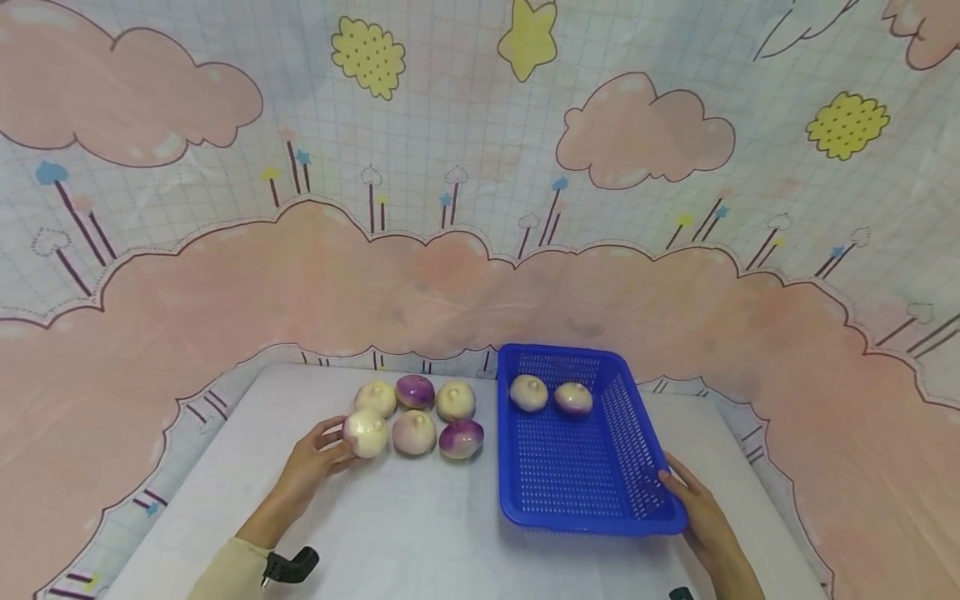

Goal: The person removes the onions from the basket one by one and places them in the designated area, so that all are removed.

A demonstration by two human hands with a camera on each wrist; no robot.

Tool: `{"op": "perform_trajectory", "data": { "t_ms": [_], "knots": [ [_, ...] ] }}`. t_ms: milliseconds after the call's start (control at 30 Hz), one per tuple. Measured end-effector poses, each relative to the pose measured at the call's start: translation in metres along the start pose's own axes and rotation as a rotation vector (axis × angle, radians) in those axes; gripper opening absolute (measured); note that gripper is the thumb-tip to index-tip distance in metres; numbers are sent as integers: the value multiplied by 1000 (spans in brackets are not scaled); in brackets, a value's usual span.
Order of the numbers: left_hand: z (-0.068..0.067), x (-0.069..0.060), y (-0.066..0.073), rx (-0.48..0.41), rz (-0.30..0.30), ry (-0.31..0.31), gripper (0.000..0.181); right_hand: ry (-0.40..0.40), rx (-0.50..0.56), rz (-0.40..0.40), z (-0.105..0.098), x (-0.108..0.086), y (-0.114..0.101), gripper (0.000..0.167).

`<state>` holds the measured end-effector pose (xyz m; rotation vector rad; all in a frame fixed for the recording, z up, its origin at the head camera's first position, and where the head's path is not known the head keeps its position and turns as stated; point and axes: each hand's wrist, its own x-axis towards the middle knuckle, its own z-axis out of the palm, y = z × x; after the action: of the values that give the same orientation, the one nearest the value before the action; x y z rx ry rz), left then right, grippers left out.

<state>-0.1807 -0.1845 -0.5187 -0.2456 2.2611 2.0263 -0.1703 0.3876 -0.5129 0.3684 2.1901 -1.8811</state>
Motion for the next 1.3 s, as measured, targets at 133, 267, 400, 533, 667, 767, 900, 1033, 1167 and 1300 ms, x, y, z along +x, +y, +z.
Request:
{"op": "perform_trajectory", "data": {
  "t_ms": [133, 267, 400, 533, 667, 767, 900, 1033, 1167, 1300],
  "knots": [
    [0, 3, -5, 3, -28, 7, 66, -9, 8, -4, 0, 0, 0, 72],
    [0, 6, -8, 6, -60, 22, 64, -11, 10, -4, 0, 1, 0, 72],
    [2, 8, -9, 5, -78, 33, 63, -8, 2, -8, 0, 1, -1, 71],
    [3, 10, -11, 7, -89, 46, 60, -8, -13, -14, -1, 1, -2, 71],
    [3, 13, -16, 1, -89, 61, 59, -3, -14, -3, -1, 1, -2, 71],
    [1, 14, -19, 4, -84, 77, 59, -2, -13, -1, 0, 1, -1, 71],
    [-3, 14, -17, 49, -89, 101, 60, 4, -13, 2, 1, 1, 0, 72],
    [-10, 8, -9, 112, -95, 136, 60, 9, -12, 14, 3, -1, 0, 74],
    [-15, -2, 4, 102, -58, 165, 61, 10, -5, 11, 3, -1, 0, 73],
    [-14, -12, 22, 47, 11, 160, 58, 18, 4, 2, 2, 0, 0, 72]
  ]
}}
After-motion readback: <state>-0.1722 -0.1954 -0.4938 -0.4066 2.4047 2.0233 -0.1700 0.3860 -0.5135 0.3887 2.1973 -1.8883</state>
